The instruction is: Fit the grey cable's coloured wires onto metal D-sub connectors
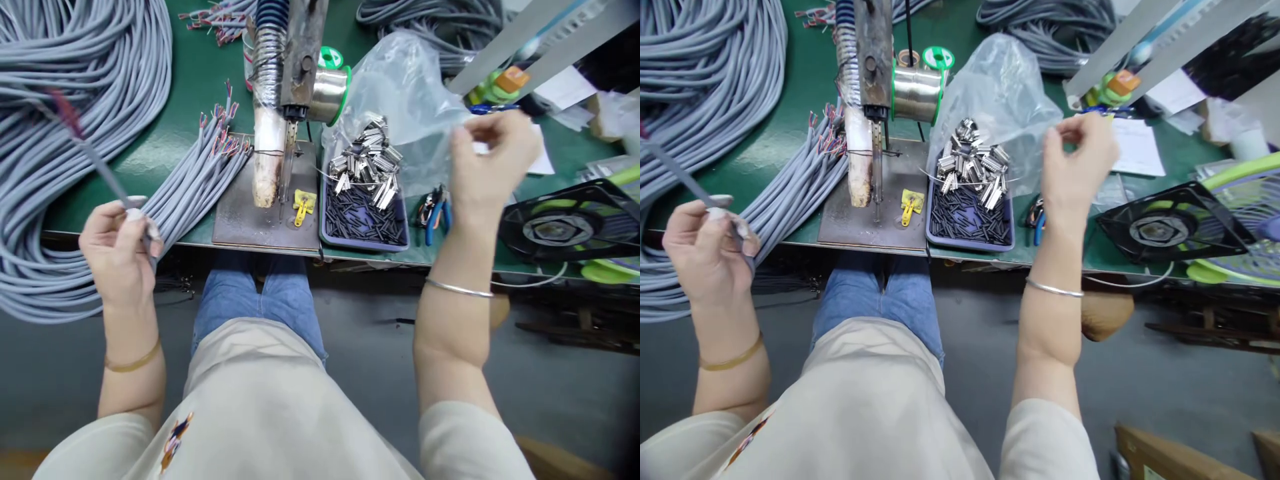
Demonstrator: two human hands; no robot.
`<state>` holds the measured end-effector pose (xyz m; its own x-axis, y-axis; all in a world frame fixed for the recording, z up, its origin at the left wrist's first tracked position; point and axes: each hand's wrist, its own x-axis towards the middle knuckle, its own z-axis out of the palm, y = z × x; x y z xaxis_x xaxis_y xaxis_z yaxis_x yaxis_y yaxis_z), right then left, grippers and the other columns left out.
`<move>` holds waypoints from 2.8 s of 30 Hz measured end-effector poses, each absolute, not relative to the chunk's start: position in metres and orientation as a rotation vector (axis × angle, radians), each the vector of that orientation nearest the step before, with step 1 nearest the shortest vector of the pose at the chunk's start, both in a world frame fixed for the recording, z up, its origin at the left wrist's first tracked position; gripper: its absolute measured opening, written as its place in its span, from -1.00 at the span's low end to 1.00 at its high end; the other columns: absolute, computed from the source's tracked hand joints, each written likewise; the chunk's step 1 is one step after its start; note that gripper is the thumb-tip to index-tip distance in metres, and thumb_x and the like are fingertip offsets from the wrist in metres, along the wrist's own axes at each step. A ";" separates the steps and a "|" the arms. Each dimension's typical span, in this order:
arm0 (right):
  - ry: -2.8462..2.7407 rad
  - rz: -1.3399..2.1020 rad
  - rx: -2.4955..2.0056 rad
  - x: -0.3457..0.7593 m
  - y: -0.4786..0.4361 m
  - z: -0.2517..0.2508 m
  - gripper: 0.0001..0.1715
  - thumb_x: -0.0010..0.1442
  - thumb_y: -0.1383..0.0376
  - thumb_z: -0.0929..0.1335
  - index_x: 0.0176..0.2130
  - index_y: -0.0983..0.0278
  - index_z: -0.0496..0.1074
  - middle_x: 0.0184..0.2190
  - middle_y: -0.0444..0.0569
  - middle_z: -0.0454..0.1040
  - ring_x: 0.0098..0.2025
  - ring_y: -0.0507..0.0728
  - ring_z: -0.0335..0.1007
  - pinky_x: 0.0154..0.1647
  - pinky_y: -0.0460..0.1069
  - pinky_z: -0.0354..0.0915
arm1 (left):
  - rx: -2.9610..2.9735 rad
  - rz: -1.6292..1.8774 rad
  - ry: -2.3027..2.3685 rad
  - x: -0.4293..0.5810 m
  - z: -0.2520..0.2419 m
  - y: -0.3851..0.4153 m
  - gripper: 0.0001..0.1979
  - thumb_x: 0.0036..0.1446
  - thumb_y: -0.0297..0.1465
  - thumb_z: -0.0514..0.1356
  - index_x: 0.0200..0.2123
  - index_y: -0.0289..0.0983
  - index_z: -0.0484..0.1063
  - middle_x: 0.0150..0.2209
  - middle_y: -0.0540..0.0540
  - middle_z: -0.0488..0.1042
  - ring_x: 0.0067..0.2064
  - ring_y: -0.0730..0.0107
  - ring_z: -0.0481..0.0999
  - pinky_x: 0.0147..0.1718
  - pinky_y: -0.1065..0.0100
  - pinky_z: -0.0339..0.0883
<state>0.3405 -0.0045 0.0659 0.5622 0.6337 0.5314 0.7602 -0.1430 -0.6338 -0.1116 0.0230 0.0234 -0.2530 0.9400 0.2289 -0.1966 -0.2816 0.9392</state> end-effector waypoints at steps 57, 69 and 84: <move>-1.293 0.453 -1.595 0.149 -0.088 -0.002 -0.85 0.29 0.20 0.43 -0.24 0.20 0.62 -0.37 -0.10 0.53 -0.53 -0.05 0.19 -0.56 -0.05 0.02 | 0.759 0.790 0.775 -0.014 -0.007 -0.031 -0.68 0.01 -0.30 0.42 -0.31 -0.32 0.37 -0.54 0.02 0.53 -0.70 0.70 0.23 -0.71 0.55 -0.01; -1.156 0.842 -1.486 0.148 -0.070 -0.009 -0.86 0.13 0.22 0.47 -0.40 0.24 0.51 -0.42 -0.13 0.43 -0.51 -0.06 0.20 -0.62 -0.12 -0.01 | 0.817 0.690 0.720 -0.012 -0.010 -0.025 -0.68 -0.02 -0.29 0.44 -0.34 -0.33 0.40 -0.57 0.05 0.53 -0.73 0.72 0.21 -0.75 0.57 -0.01; -1.153 0.775 -1.524 0.146 -0.074 -0.007 -0.85 0.15 0.24 0.44 -0.41 0.25 0.48 -0.48 -0.18 0.40 -0.61 -0.12 -0.02 -0.65 -0.12 -0.10 | 0.829 0.667 0.719 -0.015 -0.009 -0.026 -0.74 0.07 -0.30 0.37 -0.31 -0.32 0.39 -0.55 0.02 0.56 -0.75 0.69 0.25 -0.76 0.57 0.03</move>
